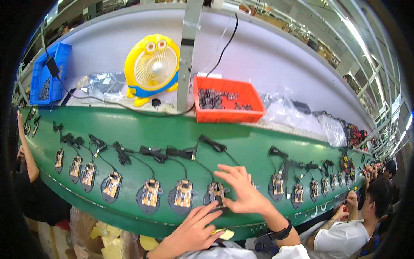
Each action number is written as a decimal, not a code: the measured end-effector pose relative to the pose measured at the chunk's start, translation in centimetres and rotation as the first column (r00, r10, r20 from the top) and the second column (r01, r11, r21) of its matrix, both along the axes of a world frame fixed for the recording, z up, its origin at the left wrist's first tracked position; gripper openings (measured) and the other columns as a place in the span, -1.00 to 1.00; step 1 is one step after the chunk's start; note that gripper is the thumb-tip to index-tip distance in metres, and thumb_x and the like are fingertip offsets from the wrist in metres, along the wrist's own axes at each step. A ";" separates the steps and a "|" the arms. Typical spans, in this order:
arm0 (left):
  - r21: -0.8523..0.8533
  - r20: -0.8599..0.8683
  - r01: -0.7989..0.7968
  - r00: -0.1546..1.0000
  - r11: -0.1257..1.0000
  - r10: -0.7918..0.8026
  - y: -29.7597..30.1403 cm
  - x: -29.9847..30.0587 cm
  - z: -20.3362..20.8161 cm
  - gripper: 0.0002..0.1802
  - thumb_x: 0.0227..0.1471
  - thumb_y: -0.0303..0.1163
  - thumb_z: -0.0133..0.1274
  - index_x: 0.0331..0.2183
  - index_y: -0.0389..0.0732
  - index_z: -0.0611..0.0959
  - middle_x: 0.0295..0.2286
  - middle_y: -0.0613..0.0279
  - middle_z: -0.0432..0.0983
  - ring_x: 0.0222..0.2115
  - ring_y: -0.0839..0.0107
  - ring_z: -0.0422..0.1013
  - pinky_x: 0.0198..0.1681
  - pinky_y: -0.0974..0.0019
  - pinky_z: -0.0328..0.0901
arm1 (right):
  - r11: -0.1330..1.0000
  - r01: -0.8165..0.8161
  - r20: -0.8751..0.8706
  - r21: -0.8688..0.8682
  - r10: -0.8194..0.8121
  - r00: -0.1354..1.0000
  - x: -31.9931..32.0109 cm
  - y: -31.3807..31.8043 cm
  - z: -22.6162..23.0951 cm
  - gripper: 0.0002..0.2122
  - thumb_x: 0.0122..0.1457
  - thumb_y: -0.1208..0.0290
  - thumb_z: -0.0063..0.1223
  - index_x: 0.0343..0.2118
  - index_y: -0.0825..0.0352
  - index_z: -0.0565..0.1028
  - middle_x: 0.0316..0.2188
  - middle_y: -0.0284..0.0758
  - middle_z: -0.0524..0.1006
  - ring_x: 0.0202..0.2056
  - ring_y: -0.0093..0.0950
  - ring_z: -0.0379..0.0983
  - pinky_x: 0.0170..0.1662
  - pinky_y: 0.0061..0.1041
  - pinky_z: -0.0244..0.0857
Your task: Assembling internal components and applying adhesive to electronic device bases on an assembly line.
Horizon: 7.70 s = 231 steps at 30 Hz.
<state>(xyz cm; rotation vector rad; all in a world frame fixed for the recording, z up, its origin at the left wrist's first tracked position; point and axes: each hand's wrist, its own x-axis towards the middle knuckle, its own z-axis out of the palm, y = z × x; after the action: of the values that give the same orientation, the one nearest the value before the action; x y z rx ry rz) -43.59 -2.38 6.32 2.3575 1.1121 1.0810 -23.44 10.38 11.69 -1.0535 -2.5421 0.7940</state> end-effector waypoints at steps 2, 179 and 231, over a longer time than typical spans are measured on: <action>-0.012 0.032 -0.079 0.996 0.997 0.079 -0.4 -2.4 2.4 -0.61 0.07 -0.24 0.33 -0.59 -0.35 0.66 -0.05 -0.02 0.60 0.22 -0.11 0.37 0.16 -0.07 0.34 | 0.977 0.005 -0.034 0.211 0.002 0.999 0.4 4.4 1.8 -0.33 -0.04 0.48 0.33 0.23 0.23 0.43 0.29 -0.19 0.36 0.23 -0.09 0.24 0.30 -0.08 0.10; 0.014 -0.210 -0.035 0.977 0.999 0.037 -1.2 -4.0 -1.6 -0.49 0.15 -0.11 0.26 -0.65 -0.31 0.65 -0.16 -0.03 0.60 0.11 0.04 0.42 0.02 -0.06 0.31 | 0.984 -0.033 -0.219 0.175 0.072 0.973 -5.3 -3.3 -6.0 -0.87 0.08 0.56 0.34 -0.31 0.23 0.65 -0.37 -0.41 0.61 -0.30 -0.39 0.50 -0.18 -0.37 0.23; -0.070 -0.022 -0.361 0.932 0.930 0.361 -6.3 -13.8 -2.4 -0.77 0.06 -0.35 0.26 -0.47 -0.34 0.73 0.01 -0.06 0.55 0.19 -0.06 0.36 0.26 -0.18 0.20 | 0.926 0.109 0.033 0.362 -0.130 0.991 -10.6 31.3 -2.0 -0.63 0.06 0.44 0.20 -0.03 0.36 0.63 -0.18 -0.09 0.64 -0.10 -0.09 0.58 0.02 -0.22 0.46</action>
<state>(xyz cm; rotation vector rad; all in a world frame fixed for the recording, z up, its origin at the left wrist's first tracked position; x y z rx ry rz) -57.41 -8.66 3.94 2.1523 1.6063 1.1223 -34.02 41.66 9.70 -1.1025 -2.5070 0.2517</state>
